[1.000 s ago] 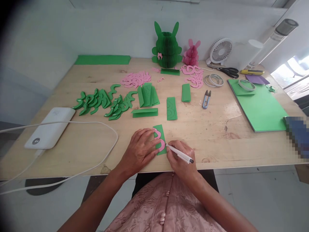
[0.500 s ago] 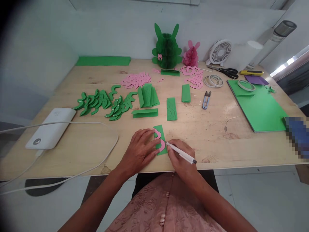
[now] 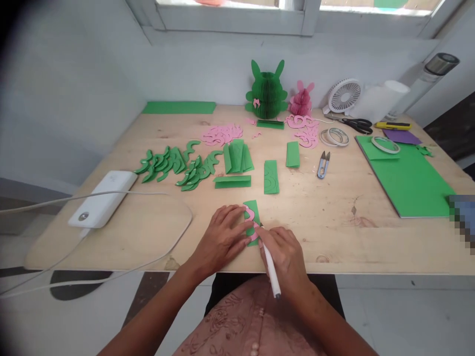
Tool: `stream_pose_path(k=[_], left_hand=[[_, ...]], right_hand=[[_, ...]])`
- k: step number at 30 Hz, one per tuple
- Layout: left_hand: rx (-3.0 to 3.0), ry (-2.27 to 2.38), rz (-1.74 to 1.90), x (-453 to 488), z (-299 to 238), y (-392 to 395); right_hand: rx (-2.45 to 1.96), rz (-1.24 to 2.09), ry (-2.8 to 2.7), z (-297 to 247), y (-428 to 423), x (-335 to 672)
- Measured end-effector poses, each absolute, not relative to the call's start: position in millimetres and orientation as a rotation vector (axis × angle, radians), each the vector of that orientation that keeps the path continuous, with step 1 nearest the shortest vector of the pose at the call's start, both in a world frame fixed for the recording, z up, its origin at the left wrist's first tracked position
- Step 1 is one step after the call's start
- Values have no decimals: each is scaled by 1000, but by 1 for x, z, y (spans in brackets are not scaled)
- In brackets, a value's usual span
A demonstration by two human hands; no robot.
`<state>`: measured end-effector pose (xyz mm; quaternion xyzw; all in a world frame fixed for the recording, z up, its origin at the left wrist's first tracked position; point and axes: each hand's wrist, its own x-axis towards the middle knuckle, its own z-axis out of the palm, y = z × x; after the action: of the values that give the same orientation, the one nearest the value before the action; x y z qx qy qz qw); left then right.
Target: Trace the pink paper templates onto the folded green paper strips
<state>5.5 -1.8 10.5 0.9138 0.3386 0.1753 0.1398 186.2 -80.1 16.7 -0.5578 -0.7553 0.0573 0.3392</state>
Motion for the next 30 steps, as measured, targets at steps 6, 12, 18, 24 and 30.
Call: stream_pose_path(k=[6, 12, 18, 24, 30], left_hand=[[2643, 986, 519, 6, 10, -2], [2668, 983, 522, 6, 12, -1], [2670, 985, 525, 6, 11, -2], [2663, 988, 521, 5, 11, -2], [2595, 981, 533, 5, 10, -2]], right_hand=[[-1463, 36, -2045, 12, -81, 187], [-1467, -21, -2053, 13, -81, 186], [-1446, 22, -2033, 17, -80, 184], [-1466, -14, -2103, 12, -79, 184], [-1444, -63, -2101, 8, -80, 184]])
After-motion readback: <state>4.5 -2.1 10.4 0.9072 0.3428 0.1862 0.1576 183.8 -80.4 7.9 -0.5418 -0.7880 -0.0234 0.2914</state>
